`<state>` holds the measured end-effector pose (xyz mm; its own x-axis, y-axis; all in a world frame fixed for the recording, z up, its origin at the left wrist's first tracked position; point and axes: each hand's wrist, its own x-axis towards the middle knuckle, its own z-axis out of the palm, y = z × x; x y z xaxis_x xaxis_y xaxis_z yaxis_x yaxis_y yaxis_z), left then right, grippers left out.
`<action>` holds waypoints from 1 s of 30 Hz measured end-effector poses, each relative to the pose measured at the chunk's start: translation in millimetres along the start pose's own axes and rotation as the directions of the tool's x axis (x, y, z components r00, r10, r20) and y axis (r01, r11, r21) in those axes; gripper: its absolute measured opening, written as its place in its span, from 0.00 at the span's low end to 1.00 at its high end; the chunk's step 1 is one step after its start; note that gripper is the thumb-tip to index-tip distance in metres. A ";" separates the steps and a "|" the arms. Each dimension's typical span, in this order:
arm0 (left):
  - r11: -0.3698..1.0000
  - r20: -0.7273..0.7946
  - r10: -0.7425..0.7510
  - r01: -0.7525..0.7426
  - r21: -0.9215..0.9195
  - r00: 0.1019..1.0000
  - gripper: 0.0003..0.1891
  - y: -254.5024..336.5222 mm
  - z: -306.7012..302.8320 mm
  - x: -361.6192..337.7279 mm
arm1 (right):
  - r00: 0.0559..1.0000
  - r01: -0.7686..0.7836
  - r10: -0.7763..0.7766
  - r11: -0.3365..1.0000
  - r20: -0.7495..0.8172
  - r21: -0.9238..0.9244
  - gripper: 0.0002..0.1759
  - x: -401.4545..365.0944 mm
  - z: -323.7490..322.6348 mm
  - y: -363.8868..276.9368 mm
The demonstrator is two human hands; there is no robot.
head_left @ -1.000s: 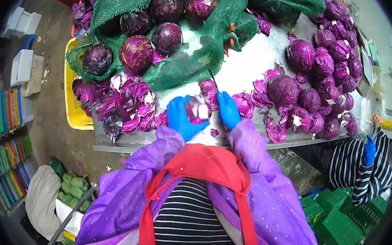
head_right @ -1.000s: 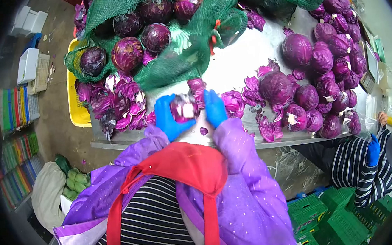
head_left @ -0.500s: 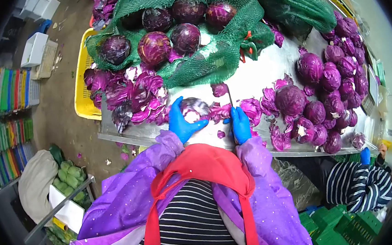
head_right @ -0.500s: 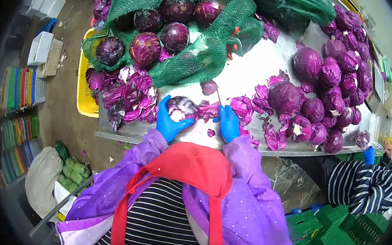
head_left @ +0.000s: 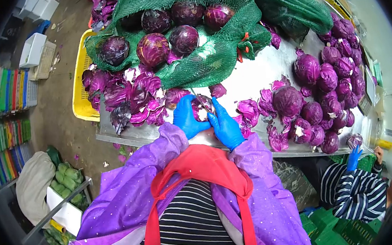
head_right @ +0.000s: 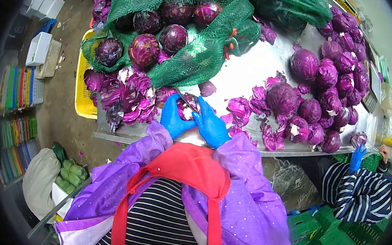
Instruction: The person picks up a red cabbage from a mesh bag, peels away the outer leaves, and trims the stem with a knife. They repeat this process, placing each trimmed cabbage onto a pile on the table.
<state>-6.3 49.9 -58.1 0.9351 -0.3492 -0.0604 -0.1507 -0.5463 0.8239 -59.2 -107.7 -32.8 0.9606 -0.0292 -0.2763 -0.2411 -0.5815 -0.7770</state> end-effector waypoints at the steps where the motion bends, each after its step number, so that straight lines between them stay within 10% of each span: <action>1: 1.000 0.012 -0.008 0.008 0.003 1.000 0.47 -0.5 -0.2 -0.4 | 0.999 0.002 -0.002 1.000 -0.033 -0.009 0.31 0.0 2.1 -0.5; 5: 0.999 0.039 0.029 -0.030 0.028 0.999 0.48 4.7 -2.5 2.5 | 0.986 -0.148 0.153 0.986 -0.060 0.076 0.24 11.6 -0.6 14.4; 13: 0.996 0.014 0.080 -0.081 0.032 0.997 0.53 2.4 -10.9 0.3 | 0.991 0.053 -0.020 0.969 -0.135 0.241 0.21 5.4 -10.9 14.3; 17: 0.997 0.020 -0.037 0.038 -0.060 0.999 0.55 -3.1 -9.1 -5.8 | 0.985 -0.161 0.171 0.925 0.002 0.344 0.25 6.4 -15.5 12.5; 21: 0.998 0.013 -0.054 0.054 -0.029 0.998 0.54 -4.8 -7.3 -1.9 | 1.000 0.006 -0.003 0.984 -0.014 0.178 0.33 -4.1 1.4 5.2; 30: 0.999 0.027 -0.040 0.040 0.015 0.999 0.51 -2.5 -3.6 2.6 | 0.990 -0.139 0.139 0.989 0.008 0.056 0.35 -7.2 2.4 -0.4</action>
<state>-2.3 53.1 -58.2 0.9313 -0.3475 -0.1090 -0.1179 -0.5709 0.8125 -66.3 -105.3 -31.9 0.9167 -0.1031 -0.3860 -0.3797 -0.5255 -0.7614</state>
